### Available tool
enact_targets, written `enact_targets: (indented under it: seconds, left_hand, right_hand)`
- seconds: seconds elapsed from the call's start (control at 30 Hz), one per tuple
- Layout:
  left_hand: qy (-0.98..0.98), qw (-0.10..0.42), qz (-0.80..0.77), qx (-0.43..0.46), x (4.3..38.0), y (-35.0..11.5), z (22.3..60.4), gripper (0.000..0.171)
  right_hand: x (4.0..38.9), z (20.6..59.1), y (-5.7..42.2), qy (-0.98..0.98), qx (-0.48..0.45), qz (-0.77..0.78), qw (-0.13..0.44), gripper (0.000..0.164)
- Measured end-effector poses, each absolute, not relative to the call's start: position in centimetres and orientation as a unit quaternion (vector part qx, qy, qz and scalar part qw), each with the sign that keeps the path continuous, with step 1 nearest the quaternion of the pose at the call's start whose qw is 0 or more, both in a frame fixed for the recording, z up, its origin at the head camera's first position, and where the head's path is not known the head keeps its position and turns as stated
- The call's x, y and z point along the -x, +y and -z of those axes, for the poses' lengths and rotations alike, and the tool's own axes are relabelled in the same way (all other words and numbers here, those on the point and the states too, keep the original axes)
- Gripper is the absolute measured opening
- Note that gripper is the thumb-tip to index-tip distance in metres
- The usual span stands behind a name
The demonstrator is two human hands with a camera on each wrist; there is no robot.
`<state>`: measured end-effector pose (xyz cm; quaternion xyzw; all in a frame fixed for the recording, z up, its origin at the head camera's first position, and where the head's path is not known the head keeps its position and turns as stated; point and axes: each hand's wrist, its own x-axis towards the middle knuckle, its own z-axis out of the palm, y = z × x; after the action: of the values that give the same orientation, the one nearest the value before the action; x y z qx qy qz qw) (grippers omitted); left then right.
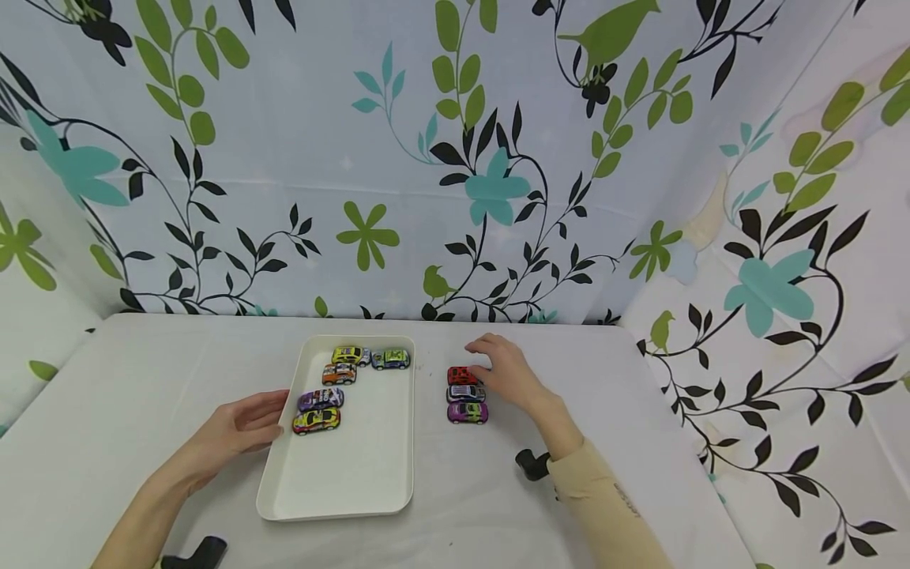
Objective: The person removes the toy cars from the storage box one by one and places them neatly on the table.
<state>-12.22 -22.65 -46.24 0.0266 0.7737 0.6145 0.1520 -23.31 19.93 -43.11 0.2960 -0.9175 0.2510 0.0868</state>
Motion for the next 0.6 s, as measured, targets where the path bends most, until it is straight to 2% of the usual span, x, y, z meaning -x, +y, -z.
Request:
enact_targets:
  seconds: [0.33,0.6]
  left_hand:
    - [0.774,0.153,-0.614,-0.023,12.1,-22.8,46.3,0.068]
    - [0.771,0.153,-0.617,-0.025,12.2,-22.8,46.3,0.068]
  right_hand:
    - [23.3,41.8,15.9,-0.908,-0.326,-0.25,0.078,0.035]
    - [23.5,41.2,12.7,-0.903,-0.349,-0.248,0.045,0.036]
